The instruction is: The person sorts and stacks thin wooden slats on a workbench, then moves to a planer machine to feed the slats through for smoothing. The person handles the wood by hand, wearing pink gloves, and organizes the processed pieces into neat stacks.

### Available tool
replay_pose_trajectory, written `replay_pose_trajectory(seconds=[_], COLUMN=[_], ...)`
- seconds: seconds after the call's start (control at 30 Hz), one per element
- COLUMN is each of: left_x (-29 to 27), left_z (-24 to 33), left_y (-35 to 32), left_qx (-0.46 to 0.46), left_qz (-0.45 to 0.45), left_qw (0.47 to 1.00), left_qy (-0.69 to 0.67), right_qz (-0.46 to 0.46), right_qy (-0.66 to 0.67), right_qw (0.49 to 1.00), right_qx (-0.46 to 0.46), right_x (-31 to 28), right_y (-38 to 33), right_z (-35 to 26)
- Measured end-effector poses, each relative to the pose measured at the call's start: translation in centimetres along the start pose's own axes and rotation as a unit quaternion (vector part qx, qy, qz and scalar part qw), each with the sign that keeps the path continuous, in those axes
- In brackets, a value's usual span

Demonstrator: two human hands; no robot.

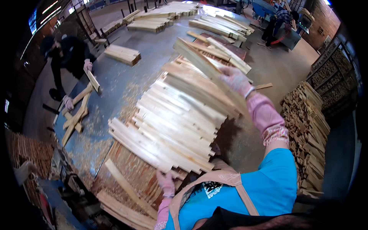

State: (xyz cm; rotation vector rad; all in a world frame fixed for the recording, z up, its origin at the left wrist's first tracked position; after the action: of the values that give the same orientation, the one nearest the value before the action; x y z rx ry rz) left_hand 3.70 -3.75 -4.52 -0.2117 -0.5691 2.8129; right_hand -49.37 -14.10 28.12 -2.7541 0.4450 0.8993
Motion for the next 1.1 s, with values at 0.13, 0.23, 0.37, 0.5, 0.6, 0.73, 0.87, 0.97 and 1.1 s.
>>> replay_pose_trajectory(seconds=[0.13, 0.23, 0.37, 0.5, 0.6, 0.73, 0.87, 0.97, 1.1], left_x=[1.5, 2.9, 1.0, 2.9, 3.8, 3.9, 3.8, 3.4, 2.8], left_z=[-3.8, -0.2, -1.8, 2.2, 4.1, 2.4, 2.1, 1.5, 2.1], left_y=[5.0, 4.9, 2.4, 1.5, 3.9, 2.2, 1.8, 2.0, 2.7], left_qx=[0.003, 0.008, 0.008, -0.052, -0.003, 0.006, -0.011, -0.021, -0.051], left_qz=[0.175, 0.223, 0.230, 0.229, 0.244, 0.231, 0.243, 0.234, 0.233], left_qw=[0.984, 0.972, 0.972, 0.972, 0.967, 0.973, 0.969, 0.972, 0.970], left_qy=[-0.040, -0.077, 0.037, 0.027, 0.079, 0.017, 0.044, 0.024, 0.037], right_qz=[0.023, 0.008, -0.033, -0.030, -0.055, -0.074, -0.018, -0.328, -0.589], right_qy=[-0.314, -0.347, -0.356, -0.297, -0.220, -0.169, 0.170, 0.175, 0.209], right_qw=[0.948, 0.936, 0.930, 0.946, 0.972, 0.982, 0.976, 0.927, 0.764], right_qx=[0.041, 0.052, 0.084, 0.123, 0.063, 0.027, -0.132, -0.045, 0.161], right_x=[-12.6, -16.4, -14.1, -10.9, -9.2, -6.6, -6.6, -6.8, 1.2], right_y=[11.0, 19.1, 26.5, 29.5, 32.0, 29.9, 22.0, 9.5, -5.6], right_z=[6.2, 18.7, 28.9, 35.0, 41.2, 35.9, 27.3, 18.3, 15.8])
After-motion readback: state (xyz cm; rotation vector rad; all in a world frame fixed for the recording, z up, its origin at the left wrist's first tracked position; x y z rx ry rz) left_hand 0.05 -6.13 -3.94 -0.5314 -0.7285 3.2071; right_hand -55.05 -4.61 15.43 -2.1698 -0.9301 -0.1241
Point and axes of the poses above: each hand's wrist, its own y-axis towards the middle knuckle, its own x-axis out of the palm, z = x × y, the point moved 3 cm from there along y, towards the middle knuckle, and after that the axes turned 11 degrees about -z, right-handed, at the moved point
